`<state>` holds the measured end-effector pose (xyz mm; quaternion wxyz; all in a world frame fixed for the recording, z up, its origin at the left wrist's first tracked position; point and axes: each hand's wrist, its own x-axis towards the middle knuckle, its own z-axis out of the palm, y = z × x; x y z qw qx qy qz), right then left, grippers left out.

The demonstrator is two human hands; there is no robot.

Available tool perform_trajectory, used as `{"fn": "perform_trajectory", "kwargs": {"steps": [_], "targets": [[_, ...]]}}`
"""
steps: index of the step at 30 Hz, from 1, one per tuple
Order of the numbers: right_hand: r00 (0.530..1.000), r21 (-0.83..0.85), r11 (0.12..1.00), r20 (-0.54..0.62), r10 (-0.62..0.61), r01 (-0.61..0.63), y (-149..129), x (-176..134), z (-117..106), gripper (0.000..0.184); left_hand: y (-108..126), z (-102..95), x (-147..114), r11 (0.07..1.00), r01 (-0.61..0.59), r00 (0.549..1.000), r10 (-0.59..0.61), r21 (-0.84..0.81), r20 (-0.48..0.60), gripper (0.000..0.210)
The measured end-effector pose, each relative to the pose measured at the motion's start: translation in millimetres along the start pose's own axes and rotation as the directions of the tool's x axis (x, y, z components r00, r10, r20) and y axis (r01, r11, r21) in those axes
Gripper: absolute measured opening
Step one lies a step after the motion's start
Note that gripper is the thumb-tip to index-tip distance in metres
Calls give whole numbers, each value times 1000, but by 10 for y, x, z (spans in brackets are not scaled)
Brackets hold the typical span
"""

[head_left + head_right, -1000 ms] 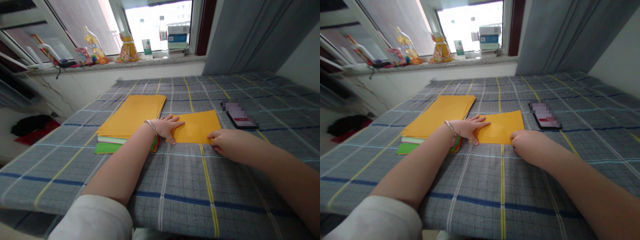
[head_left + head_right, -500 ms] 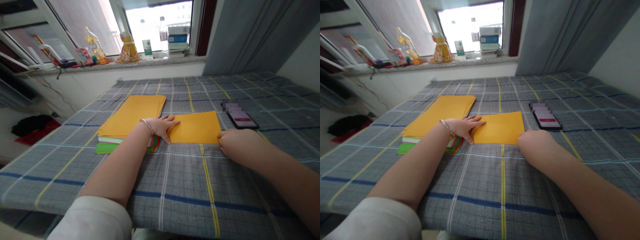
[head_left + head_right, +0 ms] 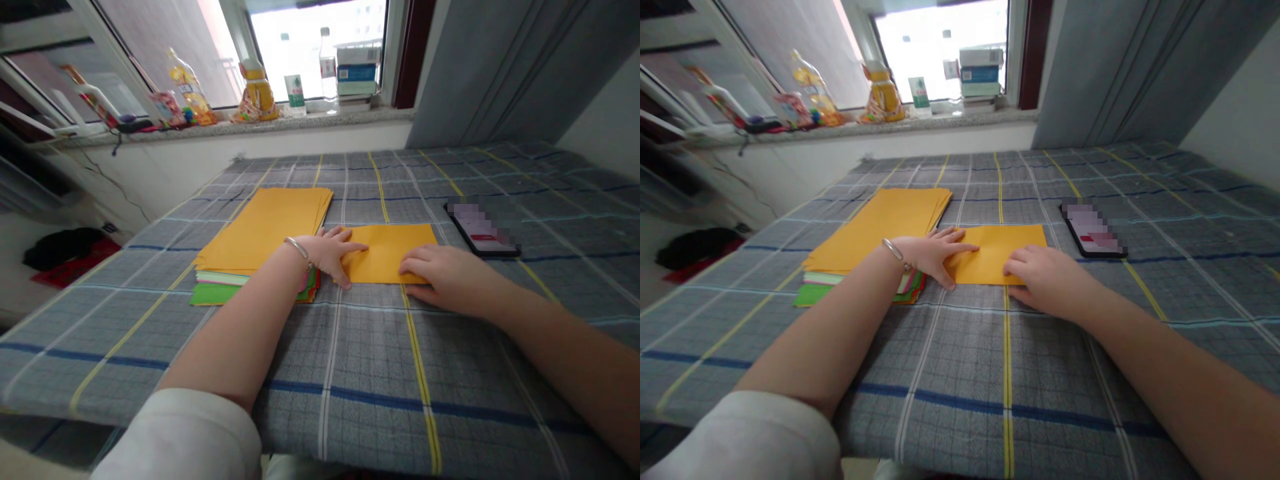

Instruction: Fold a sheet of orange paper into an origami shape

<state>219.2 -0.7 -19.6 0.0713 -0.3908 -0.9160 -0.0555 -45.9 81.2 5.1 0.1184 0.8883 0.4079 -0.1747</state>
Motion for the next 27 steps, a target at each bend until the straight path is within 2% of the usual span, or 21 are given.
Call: {"fn": "perform_trajectory", "kwargs": {"steps": [3, 5, 7, 10, 12, 13, 17, 21, 27], "targets": [[993, -22, 996, -77, -86, 84, -96, 110, 127, 22, 123, 25, 18, 997, -54, 990, 61, 55, -125, 97], [994, -75, 995, -72, -79, 73, -76, 125, 168, 24, 231, 48, 36, 987, -145, 963, 156, 68, -218, 73], [998, -100, 995, -68, -17, 11, -13, 108, 176, 26, 344, 86, 64, 974, -210, 921, 227, 87, -317, 41], [990, -53, 995, -116, 81, -88, 83, 77, 176, 28, 491, 176, 126, 956, -239, 837, 292, 171, -464, 22], [987, -6, 996, -137, 83, -85, 119, 75, 190, 25, 561, 240, 168, 953, -218, 786, 300, 211, -541, 26], [988, 12, 997, -134, 77, -76, 127, 79, 200, 22, 585, 267, 185, 952, -199, 777, 299, 234, -555, 29], [989, 13, 993, -89, 115, -114, 109, 114, 229, 22, 614, 313, 233, 940, -127, 777, 293, 318, -557, 28], [984, -25, 987, -86, 154, -157, 59, 141, 228, 22, 608, 323, 273, 913, -131, 770, 340, 387, -540, 24], [911, 78, 949, -268, 314, -304, 5, 173, 260, 21, 613, 376, 303, 947, -72, 694, 273, 314, -666, 23]]}}
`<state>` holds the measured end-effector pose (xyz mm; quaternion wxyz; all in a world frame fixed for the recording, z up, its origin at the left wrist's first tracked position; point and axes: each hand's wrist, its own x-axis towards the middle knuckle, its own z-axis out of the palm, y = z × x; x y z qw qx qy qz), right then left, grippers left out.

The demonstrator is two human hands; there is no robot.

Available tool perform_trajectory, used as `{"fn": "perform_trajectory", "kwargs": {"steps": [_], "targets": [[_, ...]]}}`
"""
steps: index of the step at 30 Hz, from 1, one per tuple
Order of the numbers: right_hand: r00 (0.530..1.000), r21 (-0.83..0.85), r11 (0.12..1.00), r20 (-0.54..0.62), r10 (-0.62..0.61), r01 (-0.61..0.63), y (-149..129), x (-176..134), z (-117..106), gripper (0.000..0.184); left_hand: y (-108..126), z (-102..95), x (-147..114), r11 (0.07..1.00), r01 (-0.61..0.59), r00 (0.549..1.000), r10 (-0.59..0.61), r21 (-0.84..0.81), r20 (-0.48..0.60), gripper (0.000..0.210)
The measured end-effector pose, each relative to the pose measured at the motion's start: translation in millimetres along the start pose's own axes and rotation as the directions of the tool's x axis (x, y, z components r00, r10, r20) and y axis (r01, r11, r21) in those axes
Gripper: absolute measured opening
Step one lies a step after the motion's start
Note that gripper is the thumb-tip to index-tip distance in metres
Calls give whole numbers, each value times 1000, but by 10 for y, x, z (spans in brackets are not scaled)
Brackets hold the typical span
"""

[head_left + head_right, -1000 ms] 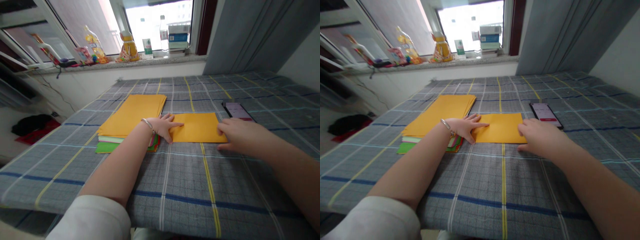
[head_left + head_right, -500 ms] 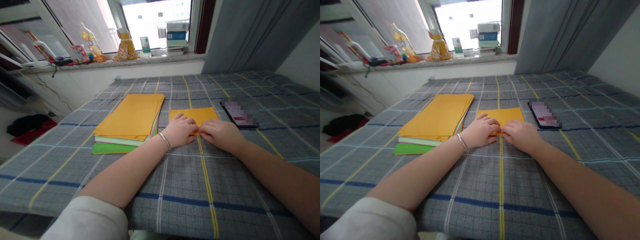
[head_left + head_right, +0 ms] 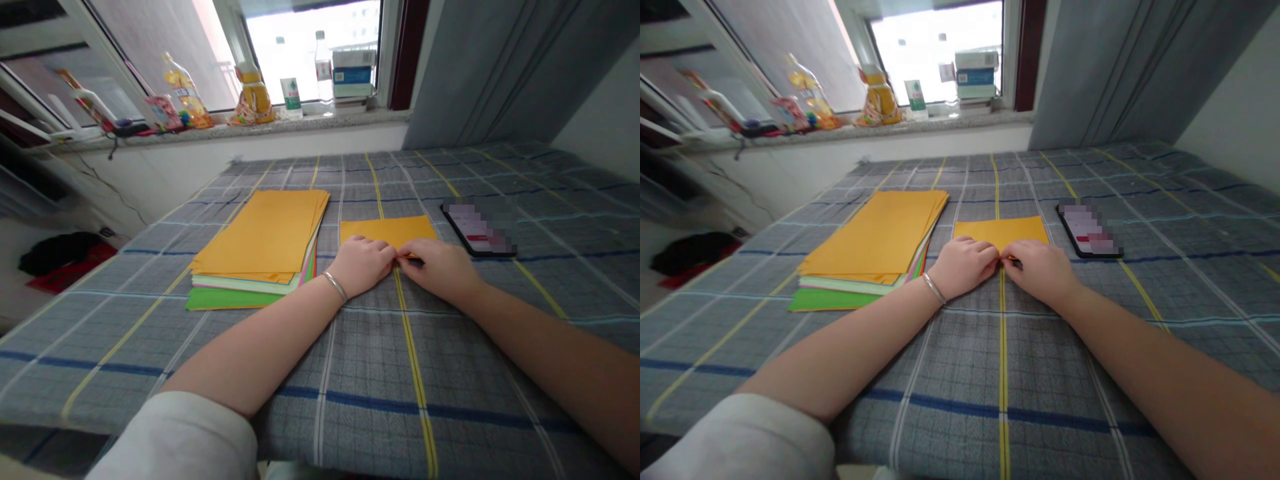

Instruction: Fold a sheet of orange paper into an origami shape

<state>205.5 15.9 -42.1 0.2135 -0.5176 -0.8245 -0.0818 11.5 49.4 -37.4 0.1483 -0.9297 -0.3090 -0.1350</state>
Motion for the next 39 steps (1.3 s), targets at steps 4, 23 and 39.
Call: {"fn": "perform_trajectory", "kwargs": {"steps": [4, 23, 39], "targets": [[998, -39, 998, -42, 45, -46, -57, 14, 2, 18, 2, 8, -6, 1000, 27, 997, -27, -6, -78, 26], [990, 7, 990, -6, 144, -144, 45, 1, -62, 14, -82, -36, -19, 999, -17, 984, 23, 37, -176, 21], [963, 14, 964, -53, 264, -264, 343, 28, -102, 8, -292, -31, -31, 994, 106, 980, -101, 20, -173, 13]]}}
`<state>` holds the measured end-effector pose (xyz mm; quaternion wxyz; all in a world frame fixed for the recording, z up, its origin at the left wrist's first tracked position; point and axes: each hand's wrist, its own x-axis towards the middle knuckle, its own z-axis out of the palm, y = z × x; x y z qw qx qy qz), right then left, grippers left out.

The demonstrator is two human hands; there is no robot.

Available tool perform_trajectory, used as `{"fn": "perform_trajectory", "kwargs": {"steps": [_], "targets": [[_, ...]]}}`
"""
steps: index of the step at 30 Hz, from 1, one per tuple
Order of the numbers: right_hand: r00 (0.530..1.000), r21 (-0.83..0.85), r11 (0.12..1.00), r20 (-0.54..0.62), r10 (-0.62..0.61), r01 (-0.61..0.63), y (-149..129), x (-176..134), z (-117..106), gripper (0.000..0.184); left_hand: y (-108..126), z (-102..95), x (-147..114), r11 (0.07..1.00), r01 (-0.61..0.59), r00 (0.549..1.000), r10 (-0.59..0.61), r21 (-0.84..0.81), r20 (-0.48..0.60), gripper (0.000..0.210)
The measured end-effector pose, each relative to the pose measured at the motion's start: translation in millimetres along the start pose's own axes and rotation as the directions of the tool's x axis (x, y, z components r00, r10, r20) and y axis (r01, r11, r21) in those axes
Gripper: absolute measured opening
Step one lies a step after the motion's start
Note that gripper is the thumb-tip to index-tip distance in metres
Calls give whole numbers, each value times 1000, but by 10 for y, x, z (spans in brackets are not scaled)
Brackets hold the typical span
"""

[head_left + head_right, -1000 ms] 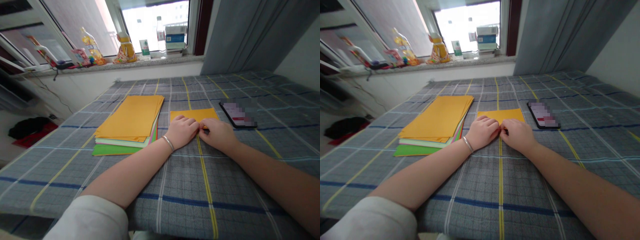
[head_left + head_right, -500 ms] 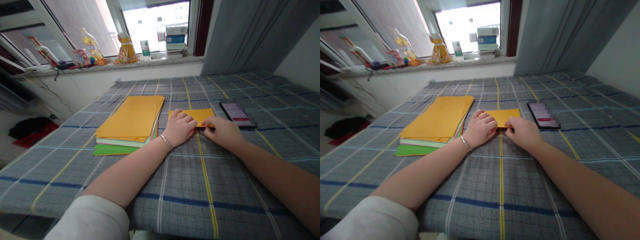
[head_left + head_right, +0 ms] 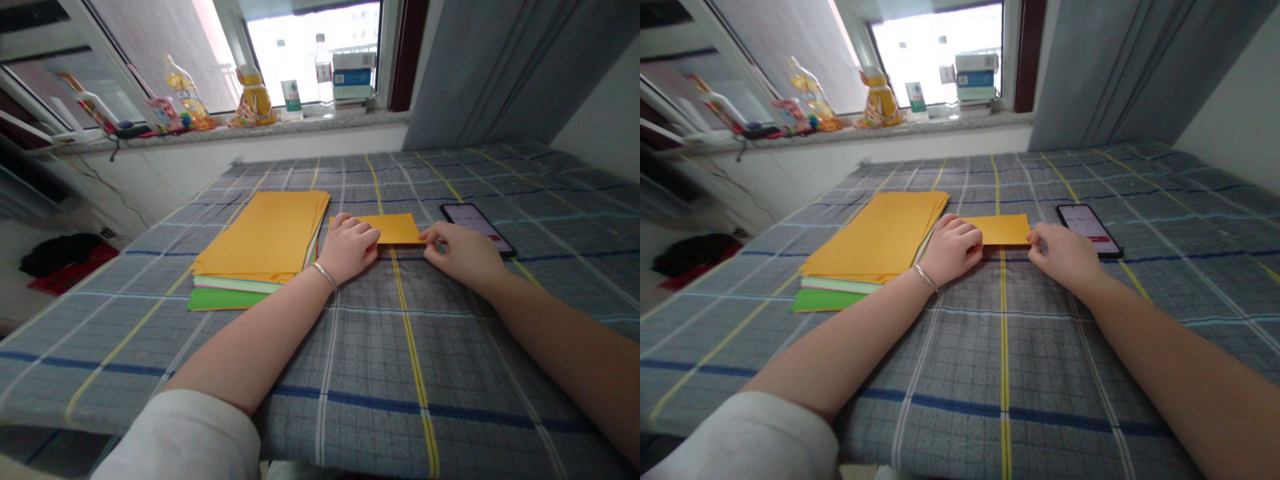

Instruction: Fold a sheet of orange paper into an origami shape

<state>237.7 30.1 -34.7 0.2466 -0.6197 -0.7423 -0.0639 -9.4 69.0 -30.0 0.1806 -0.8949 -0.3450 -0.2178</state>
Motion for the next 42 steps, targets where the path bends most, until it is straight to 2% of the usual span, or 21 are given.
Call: {"fn": "perform_trajectory", "kwargs": {"steps": [9, 15, 18, 21, 25, 29, 32, 38, 42], "targets": [[998, 48, 997, 6, 62, -62, 96, 32, -14, 8, -11, -3, -4, 1000, 13, 1000, -14, -18, -16, 12], [989, 64, 996, -130, 69, -62, 173, 33, -98, 5, -13, 51, -2, 998, 43, 999, -44, -51, -19, 12], [974, 69, 987, -186, -128, 143, 114, 9, -95, 16, -12, 89, -1, 994, 48, 998, -52, -98, -42, 11], [925, -79, 936, -146, -351, 342, -18, -32, -85, 19, -2, 98, -6, 989, -35, 996, 24, -141, -81, 10], [868, -245, 862, -122, -481, 443, -198, -99, -107, 23, 35, 85, -9, 975, -178, 980, 164, -133, -109, 12], [839, -280, 834, -141, -525, 475, -297, -146, -100, 24, 104, 79, -10, 975, -186, 979, 174, -118, -105, 15], [849, -262, 843, -127, -513, 470, -331, -163, -63, 26, 175, 64, -12, 978, -181, 979, 169, -101, -114, 17], [908, -229, 887, -30, -419, 402, -351, -188, -14, 31, 336, 11, -2, 992, -121, 991, 120, -26, -56, 13], [914, -229, 892, -20, -405, 390, -350, -185, -7, 30, 340, 17, 10, 995, -99, 994, 98, -2, -41, 13]]}}
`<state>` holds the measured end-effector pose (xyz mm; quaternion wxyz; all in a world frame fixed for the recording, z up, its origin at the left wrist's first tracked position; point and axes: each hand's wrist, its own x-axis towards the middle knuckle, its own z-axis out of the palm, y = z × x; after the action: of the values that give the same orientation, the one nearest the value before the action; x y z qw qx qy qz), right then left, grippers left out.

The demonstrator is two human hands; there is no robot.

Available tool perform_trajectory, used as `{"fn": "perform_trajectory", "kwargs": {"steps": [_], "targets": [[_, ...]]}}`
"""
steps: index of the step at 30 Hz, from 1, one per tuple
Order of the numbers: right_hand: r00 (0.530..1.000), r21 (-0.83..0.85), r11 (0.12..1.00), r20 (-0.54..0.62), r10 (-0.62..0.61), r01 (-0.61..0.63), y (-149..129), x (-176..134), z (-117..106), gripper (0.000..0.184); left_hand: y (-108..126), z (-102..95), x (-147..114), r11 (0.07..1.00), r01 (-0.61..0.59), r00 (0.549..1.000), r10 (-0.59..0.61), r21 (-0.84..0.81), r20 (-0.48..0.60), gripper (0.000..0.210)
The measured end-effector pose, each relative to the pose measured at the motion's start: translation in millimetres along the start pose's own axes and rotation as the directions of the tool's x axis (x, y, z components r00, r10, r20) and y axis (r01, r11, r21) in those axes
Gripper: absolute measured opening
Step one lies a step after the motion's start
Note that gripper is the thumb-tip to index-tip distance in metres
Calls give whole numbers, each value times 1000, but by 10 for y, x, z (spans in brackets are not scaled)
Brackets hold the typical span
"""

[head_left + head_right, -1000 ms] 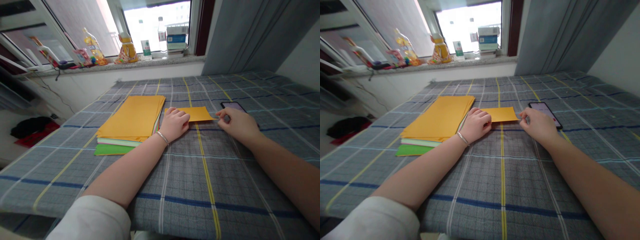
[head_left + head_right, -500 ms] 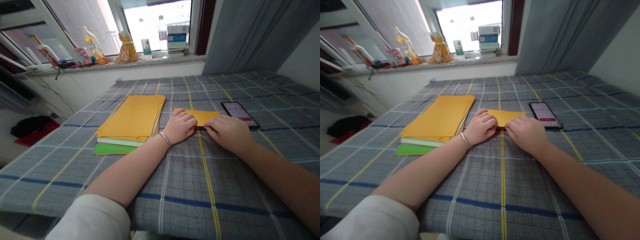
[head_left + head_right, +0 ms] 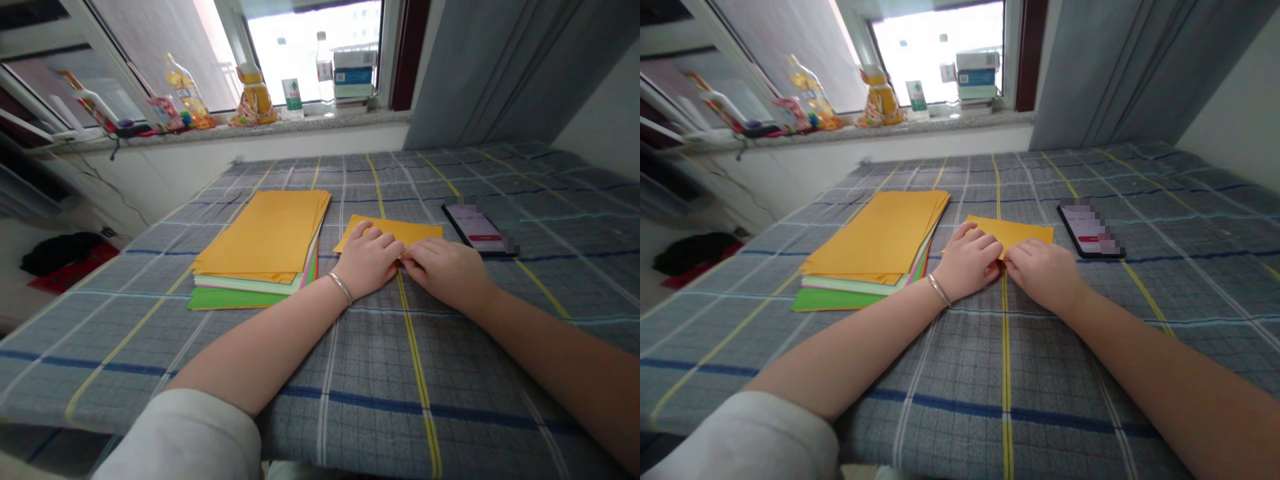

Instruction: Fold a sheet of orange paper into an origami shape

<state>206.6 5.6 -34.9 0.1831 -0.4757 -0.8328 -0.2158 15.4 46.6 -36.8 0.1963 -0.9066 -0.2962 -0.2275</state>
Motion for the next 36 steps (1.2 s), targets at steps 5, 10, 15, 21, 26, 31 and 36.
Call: {"fn": "perform_trajectory", "kwargs": {"steps": [5, 10, 15, 21, 26, 31, 36], "targets": [[999, 23, 999, 12, 39, -39, 16, 2, 12, 27, -78, 14, -9, 999, 20, 999, -21, 28, 28, 14], [995, 70, 993, 20, 95, -96, 37, -19, 27, 20, -125, 5, -23, 1000, 13, 998, -15, 25, 55, 12], [990, 87, 986, 22, 141, -142, 52, -24, 27, 19, -169, 3, -32, 999, 29, 998, -31, 37, 51, 10], [985, 108, 979, 21, 169, -171, 68, -23, 26, 19, -247, -41, -31, 997, 46, 995, -52, 61, 86, 13], [978, 124, 970, 39, 206, -209, 92, -29, 47, 18, -410, -45, -50, 998, 6, 993, -13, 59, 121, 13], [974, 147, 963, 62, 220, -227, 91, -23, 47, 17, -573, -50, -56, 998, 35, 990, -42, 60, 132, 10], [969, 149, 958, 79, 234, -244, 99, -23, 49, 17, -678, -84, -58, 998, 36, 988, -43, 44, 151, 9]]}}
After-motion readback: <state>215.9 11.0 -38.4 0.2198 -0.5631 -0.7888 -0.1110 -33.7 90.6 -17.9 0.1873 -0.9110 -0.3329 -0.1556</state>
